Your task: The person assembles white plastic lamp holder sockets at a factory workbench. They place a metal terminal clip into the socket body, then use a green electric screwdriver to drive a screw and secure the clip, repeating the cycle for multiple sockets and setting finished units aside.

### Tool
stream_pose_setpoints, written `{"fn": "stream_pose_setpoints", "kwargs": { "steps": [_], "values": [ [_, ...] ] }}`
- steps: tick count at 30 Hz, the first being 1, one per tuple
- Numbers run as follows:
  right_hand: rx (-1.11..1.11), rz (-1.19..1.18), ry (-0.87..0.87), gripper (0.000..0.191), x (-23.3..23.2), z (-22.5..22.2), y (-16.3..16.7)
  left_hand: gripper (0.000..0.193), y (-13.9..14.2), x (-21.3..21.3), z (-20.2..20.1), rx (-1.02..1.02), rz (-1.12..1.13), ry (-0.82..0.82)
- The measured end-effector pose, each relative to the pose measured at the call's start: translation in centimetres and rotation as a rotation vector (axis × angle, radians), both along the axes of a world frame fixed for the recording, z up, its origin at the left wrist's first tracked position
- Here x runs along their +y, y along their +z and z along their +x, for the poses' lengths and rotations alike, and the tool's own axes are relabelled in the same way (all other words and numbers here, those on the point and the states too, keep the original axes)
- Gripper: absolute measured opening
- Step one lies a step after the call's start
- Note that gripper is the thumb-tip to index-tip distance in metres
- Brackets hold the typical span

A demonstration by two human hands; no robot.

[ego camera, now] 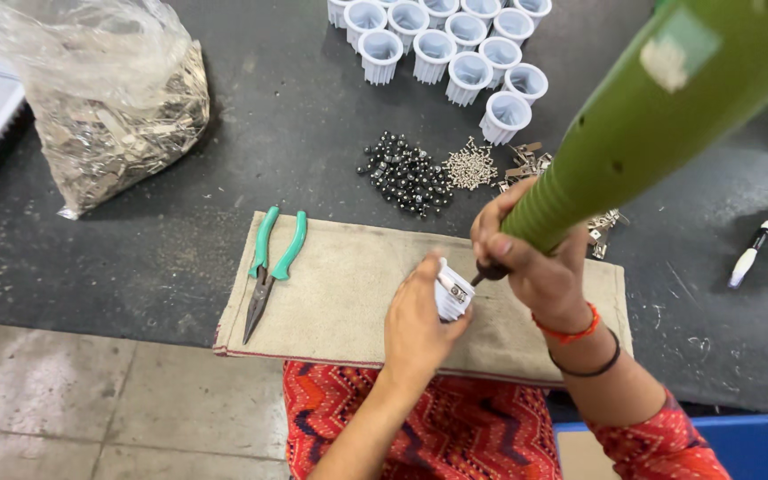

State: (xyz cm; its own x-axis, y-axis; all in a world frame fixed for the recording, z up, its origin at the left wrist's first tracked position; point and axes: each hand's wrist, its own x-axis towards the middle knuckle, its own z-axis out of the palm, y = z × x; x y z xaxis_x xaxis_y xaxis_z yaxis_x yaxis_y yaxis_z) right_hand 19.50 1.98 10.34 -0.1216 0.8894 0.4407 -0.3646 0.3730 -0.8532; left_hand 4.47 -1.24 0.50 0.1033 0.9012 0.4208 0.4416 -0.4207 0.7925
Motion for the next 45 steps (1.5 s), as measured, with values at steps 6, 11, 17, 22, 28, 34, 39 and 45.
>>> {"fn": "stream_pose_setpoints", "kwargs": {
  "steps": [6,11,17,22,28,34,39,45],
  "values": [
    [-0.183,0.123,-0.238,0.045,-1.3,1.9,0.6,0.081,1.7,-0.9,-0.8,0.007,-0.133,0.024],
    [-0.411,0.078,-0.583,0.043,-6.1,0.9,-3.0,0.078,4.5,-2.7,-2.1,-0.047,0.023,0.013],
    [-0.716,0.092,-0.642,0.038,-9.5,-0.7,-3.8,0.079,6.6,-3.9,-1.8,0.030,0.078,-0.061],
    [-0.740,0.330,-0.717,0.029,-9.4,-1.7,-2.7,0.079,6.9,-4.1,-1.6,0.071,0.101,-0.023],
    [-0.693,0.296,-0.660,0.026,-8.7,-1.3,-2.9,0.078,6.5,-3.8,-1.6,0.091,0.117,-0.048],
    [-0.647,0.292,-0.665,0.026,-8.8,-1.0,-5.3,0.076,6.4,-3.2,-1.6,0.098,0.134,-0.055],
    [-0.222,0.069,-0.349,0.036,-7.9,0.1,-7.8,0.077,6.1,-2.9,-1.9,-0.098,0.050,-0.139],
    [0.379,-0.857,0.227,0.059,-7.9,1.4,-10.9,0.079,4.9,-3.3,-2.2,-0.362,0.066,-0.299]
  ]
}}
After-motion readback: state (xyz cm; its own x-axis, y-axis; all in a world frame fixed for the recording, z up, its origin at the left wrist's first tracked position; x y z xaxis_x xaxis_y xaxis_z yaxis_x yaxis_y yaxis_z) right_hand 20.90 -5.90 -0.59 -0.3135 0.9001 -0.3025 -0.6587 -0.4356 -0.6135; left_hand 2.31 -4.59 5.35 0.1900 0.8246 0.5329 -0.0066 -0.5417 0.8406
